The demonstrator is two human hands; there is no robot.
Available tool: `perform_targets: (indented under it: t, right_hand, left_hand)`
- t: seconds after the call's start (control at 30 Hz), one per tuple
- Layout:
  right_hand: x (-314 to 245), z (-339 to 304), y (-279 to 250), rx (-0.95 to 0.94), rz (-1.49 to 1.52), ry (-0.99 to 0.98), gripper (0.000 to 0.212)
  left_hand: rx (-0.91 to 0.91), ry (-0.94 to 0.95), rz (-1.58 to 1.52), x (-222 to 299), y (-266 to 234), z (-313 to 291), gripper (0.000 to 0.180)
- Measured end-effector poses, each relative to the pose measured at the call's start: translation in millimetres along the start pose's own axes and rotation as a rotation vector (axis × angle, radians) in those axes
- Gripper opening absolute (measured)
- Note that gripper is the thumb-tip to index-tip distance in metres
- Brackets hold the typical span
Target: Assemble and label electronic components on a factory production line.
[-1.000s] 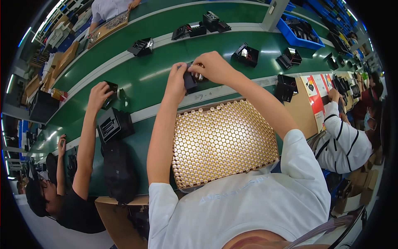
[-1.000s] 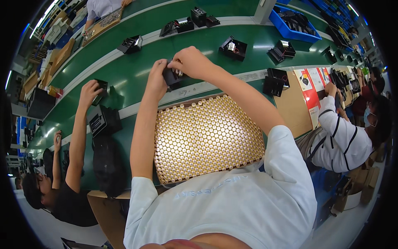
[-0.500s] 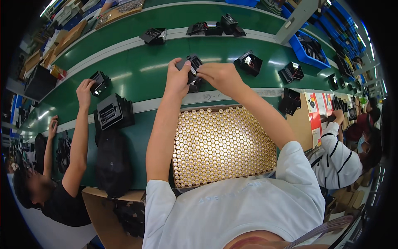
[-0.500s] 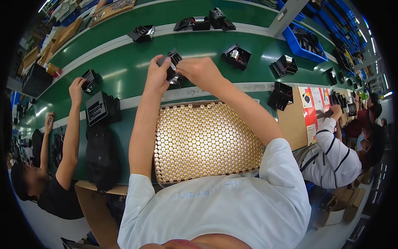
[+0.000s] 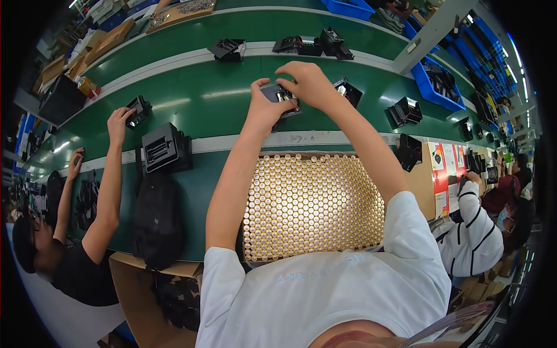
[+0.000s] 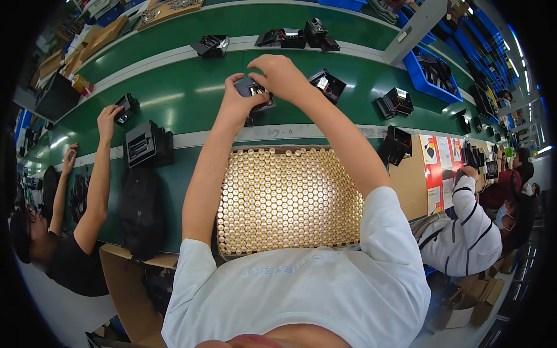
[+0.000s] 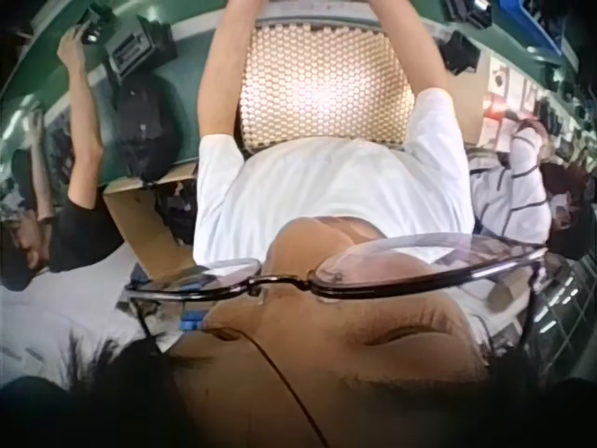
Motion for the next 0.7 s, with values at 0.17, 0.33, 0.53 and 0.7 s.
perform_targets:
  t: [0.17,0.33,0.53,0.7]
  right_hand:
    - [-4.2,1.6,3.0,0.017,0.021,-0.024,0.019]
    - [-2.2,-4.9,5.9,0.052,-0.049,-0.087,0.020]
    - [-3.8,-17.6,1.5,0.032,0.080,0.172,0.019]
    - [12.8,-37.0,18.4,-0.242,0.365,0.700,0.025]
  left_hand:
    - [-0.010,0.042,0.019,-2.0,-1.6,3.3,0.082]
    - [-0.048,0.048,0.069,2.6,5.7,-0.1,0.083]
    - [0.011,0.001,-0.030,-7.3,-4.6,6.8,0.081]
    - [-0.014,0.081,0.078,-4.7,-7.6,5.0,0.079]
Point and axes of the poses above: each hand's wrist, its own z-axis towards the middle knuckle, its own y-axis out of the palm, x = y × z, the point moved 5 cm from there along z, towards the middle knuckle, and after that the axes turned 5 degrees about -x, right-handed, at the moved point
